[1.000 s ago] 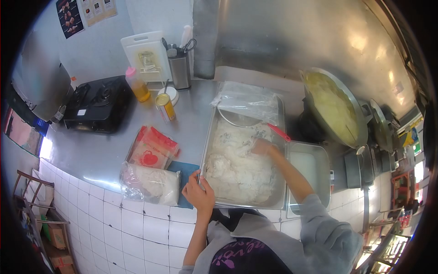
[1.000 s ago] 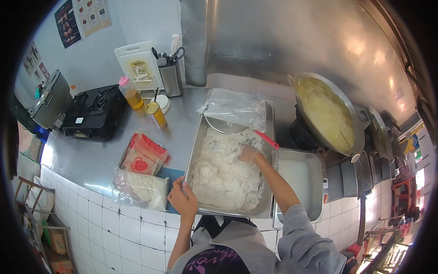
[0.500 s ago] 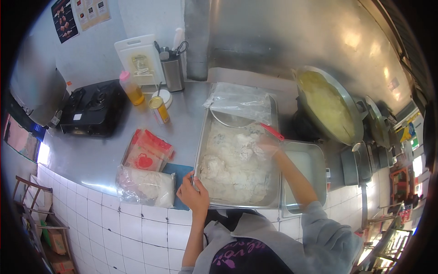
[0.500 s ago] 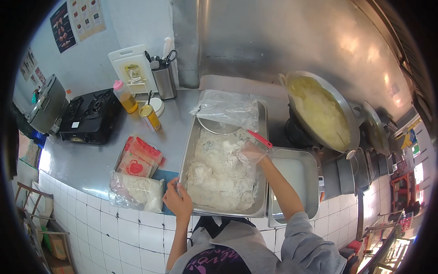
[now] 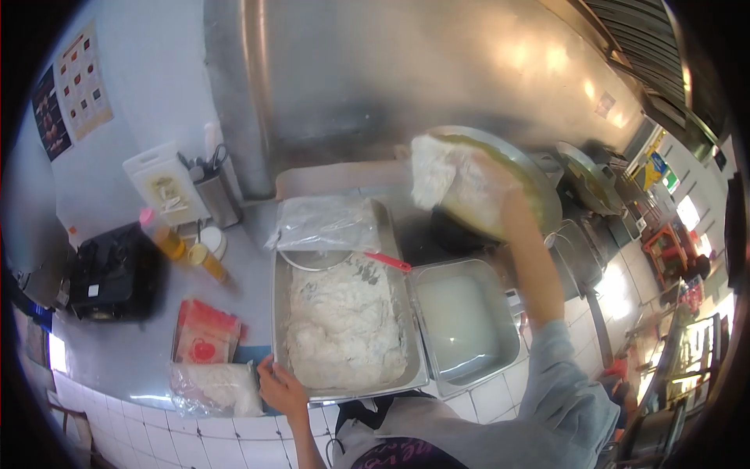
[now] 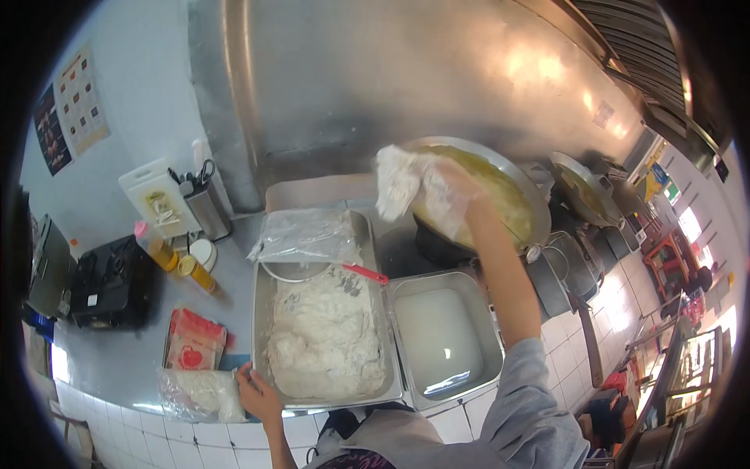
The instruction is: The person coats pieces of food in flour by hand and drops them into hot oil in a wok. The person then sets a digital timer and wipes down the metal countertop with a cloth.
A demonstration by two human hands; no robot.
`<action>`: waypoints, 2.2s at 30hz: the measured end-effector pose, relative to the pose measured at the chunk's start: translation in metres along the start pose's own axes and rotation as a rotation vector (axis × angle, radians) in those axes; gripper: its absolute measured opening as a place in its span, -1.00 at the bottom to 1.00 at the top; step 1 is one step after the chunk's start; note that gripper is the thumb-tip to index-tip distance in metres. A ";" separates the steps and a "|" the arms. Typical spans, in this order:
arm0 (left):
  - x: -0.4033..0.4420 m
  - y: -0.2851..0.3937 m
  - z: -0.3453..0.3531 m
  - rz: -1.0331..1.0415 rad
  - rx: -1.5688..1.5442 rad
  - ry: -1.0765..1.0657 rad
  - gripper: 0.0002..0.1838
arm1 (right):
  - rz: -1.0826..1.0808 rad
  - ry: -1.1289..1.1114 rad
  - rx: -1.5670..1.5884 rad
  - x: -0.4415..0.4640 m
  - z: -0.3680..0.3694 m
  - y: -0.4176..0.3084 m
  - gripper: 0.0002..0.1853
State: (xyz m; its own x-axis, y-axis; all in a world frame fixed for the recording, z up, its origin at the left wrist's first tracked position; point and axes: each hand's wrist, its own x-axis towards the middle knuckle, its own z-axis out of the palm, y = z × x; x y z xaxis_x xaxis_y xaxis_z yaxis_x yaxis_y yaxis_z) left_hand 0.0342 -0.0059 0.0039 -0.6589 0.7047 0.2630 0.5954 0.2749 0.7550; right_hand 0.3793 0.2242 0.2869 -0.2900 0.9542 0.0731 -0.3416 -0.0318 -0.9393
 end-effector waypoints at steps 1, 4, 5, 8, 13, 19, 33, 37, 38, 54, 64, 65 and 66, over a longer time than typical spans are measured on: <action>0.000 0.000 0.001 -0.013 0.002 0.000 -0.75 | -0.017 0.003 -0.003 0.020 -0.033 -0.011 -0.78; -0.001 0.006 0.001 -0.033 0.038 0.015 -0.74 | -0.109 -0.025 -0.730 0.073 -0.121 -0.039 -0.78; -0.001 0.006 0.002 -0.028 0.034 0.030 -0.74 | -0.167 -0.061 -1.376 0.079 -0.123 -0.046 -0.74; 0.000 0.002 0.004 -0.047 0.052 0.035 -0.74 | -0.165 0.006 -1.838 0.112 -0.163 -0.029 -0.66; -0.001 -0.005 0.008 -0.021 0.081 0.046 -0.75 | 0.121 0.294 -1.594 0.139 -0.149 0.022 -0.51; -0.001 -0.003 0.007 -0.005 0.113 0.067 -0.76 | -0.008 0.517 -1.659 0.202 -0.175 0.038 -0.56; 0.002 0.007 -0.003 -0.107 0.007 -0.054 -0.74 | 0.259 -0.427 -1.587 0.011 0.047 0.196 -0.66; 0.002 0.001 -0.002 -0.055 0.014 -0.043 -0.73 | 0.360 -0.752 -1.733 -0.011 0.017 0.290 -0.60; 0.002 0.000 -0.001 -0.066 0.016 -0.043 -0.73 | 0.354 -0.789 -1.770 -0.013 0.010 0.300 -0.58; 0.004 -0.003 -0.002 -0.010 0.008 -0.043 -0.75 | 0.557 -0.681 -1.603 0.004 -0.017 0.299 -0.39; 0.003 -0.002 -0.002 -0.007 0.020 -0.033 -0.75 | 0.427 -0.613 -1.479 0.008 -0.042 0.294 -0.47; 0.003 -0.001 -0.002 -0.004 0.019 -0.030 -0.75 | 0.424 -0.736 -1.247 0.003 -0.054 0.305 -0.48; 0.004 -0.001 -0.003 -0.008 0.020 -0.029 -0.75 | 0.424 -0.740 -1.247 -0.003 -0.049 0.306 -0.48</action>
State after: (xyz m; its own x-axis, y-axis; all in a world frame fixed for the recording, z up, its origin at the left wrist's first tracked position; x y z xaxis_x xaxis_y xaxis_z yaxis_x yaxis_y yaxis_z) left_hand 0.0301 -0.0053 0.0057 -0.6499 0.7213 0.2395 0.5999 0.2932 0.7444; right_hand 0.3191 0.2263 -0.0171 -0.6709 0.5667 -0.4783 0.7258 0.3694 -0.5804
